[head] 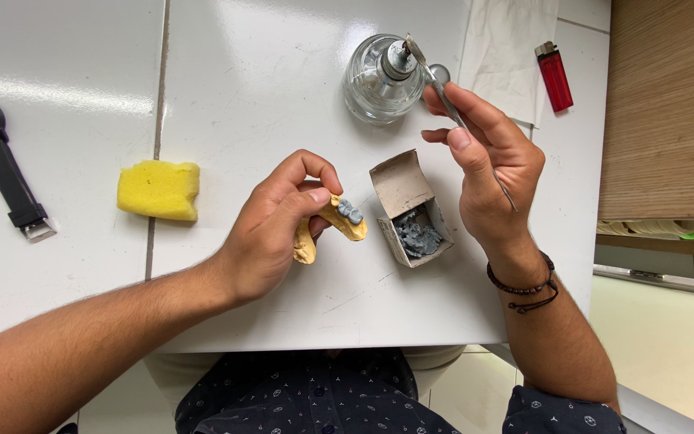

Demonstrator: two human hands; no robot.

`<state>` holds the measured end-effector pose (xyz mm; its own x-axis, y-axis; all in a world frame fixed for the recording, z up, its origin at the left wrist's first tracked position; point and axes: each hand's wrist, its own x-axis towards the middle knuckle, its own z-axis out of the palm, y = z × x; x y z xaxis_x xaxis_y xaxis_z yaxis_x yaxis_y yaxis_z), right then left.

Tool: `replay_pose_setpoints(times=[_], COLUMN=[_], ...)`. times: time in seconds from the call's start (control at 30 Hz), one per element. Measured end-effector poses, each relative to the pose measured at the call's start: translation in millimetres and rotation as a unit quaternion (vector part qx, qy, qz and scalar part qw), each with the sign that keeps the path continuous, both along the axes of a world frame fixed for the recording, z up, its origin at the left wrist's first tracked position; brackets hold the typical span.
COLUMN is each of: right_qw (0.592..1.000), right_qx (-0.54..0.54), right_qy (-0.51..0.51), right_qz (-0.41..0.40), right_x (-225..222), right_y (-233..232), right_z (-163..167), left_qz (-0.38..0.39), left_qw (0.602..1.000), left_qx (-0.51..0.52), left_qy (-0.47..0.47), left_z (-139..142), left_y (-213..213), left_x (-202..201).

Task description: The person holds a yellow dental impression model in one hand and uses a metal wax spatula to apply and sculpt gray wax onto the teeth of the model. They periodically warm the spatula tip over a small alcohol burner and take more wax from a small cardboard box while shaping the material on the model.

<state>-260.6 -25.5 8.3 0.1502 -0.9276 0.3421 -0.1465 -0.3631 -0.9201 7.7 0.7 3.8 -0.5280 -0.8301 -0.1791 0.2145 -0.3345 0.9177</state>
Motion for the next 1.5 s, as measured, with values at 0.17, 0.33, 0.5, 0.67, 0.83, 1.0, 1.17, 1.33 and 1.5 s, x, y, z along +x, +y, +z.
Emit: replay_pose_setpoints(times=[0.17, 0.33, 0.5, 0.67, 0.83, 1.0, 1.17, 1.33, 1.5], right_qw=[1.0, 1.0, 1.0, 1.0, 1.0, 1.0, 0.999, 0.981, 0.958], right_qx=[0.005, 0.006, 0.005, 0.009, 0.01, 0.012, 0.035, 0.109, 0.21], right_qy=[0.004, 0.003, 0.003, 0.002, 0.004, 0.011, -0.022, -0.065, 0.085], right_qz=[-0.002, -0.001, -0.002, -0.005, -0.011, -0.021, -0.026, 0.149, 0.177], right_x=[1.6, 2.3, 0.4, -0.5, 0.7, 0.2, -12.0, -58.0, -73.5], right_y=[0.2, 0.2, -1.4, -0.9, -1.6, -0.2, -2.9, -16.0, -19.0], right_z=[-0.7, -0.6, -1.1, -1.2, 1.0, -0.2, -3.2, 14.3, 24.6], left_qz=[-0.001, 0.007, 0.014, 0.017, 0.022, 0.013, 0.02, 0.031, 0.032], left_qw=[1.0, 1.0, 1.0, 1.0, 0.998, 0.996, 0.994, 0.994, 0.994], left_qx=[-0.002, 0.005, 0.014, 0.011, 0.031, 0.081, 0.105, 0.109, 0.101], left_qy=[-0.008, -0.007, -0.019, -0.022, -0.05, -0.024, -0.018, -0.01, -0.021], left_z=[-0.3, 0.5, 1.4, 2.7, 7.8, 11.9, 11.9, 10.6, 11.4], left_y=[-0.1, -0.4, -2.7, -2.8, -3.8, -5.8, -7.1, -7.7, -8.3], left_x=[0.4, 0.4, 1.0, 0.4, 2.3, 2.0, 1.1, 0.6, 0.3])
